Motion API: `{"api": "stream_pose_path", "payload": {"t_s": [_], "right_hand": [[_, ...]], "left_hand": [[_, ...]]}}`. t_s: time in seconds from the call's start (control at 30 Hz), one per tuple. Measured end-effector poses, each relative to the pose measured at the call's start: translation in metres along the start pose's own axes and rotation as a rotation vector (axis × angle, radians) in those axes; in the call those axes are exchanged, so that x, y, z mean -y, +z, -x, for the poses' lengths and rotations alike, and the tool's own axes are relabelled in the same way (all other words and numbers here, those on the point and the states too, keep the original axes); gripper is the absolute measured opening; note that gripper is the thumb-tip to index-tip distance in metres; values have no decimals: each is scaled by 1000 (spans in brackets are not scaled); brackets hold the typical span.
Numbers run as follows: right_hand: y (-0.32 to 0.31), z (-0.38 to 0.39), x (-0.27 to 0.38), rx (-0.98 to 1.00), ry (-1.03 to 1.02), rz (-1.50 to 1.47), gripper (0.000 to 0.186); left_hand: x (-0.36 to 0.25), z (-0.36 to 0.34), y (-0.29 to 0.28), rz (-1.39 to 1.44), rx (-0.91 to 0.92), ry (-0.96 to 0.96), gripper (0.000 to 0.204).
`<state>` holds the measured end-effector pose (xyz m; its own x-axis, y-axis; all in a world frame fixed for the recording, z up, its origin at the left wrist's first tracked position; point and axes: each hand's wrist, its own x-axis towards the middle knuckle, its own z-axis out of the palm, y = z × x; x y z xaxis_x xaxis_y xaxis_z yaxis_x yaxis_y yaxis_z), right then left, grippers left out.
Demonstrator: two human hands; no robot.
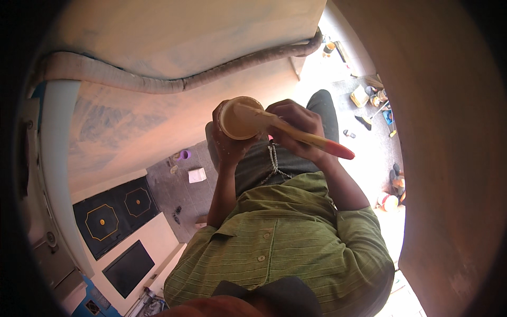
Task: The person paints a ceiling using a paintbrush and a small container of paint. They repeatedly dip the brush into the container and apply paint to the ceiling surface in a room with visible tools and another person in the background.
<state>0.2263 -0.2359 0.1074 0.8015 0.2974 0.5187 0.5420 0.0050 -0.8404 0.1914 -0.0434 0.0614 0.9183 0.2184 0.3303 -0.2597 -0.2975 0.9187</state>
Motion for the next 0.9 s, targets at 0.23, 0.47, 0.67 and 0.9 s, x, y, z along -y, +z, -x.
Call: {"api": "stream_pose_path", "payload": {"t_s": [0.23,0.47,0.67,0.9], "right_hand": [[2,7,-3,-41,51,-21,20],[9,11,-11,-24,-7,188,20],[18,24,-27,-83,79,151,22],[26,34,-43,-47,82,172,22]], "left_hand": [[17,2,7,-72,-47,49,86],[60,15,24,68,-92,18,91],[92,25,33,83,-88,32,94],[100,29,37,63,-99,50,92]]}}
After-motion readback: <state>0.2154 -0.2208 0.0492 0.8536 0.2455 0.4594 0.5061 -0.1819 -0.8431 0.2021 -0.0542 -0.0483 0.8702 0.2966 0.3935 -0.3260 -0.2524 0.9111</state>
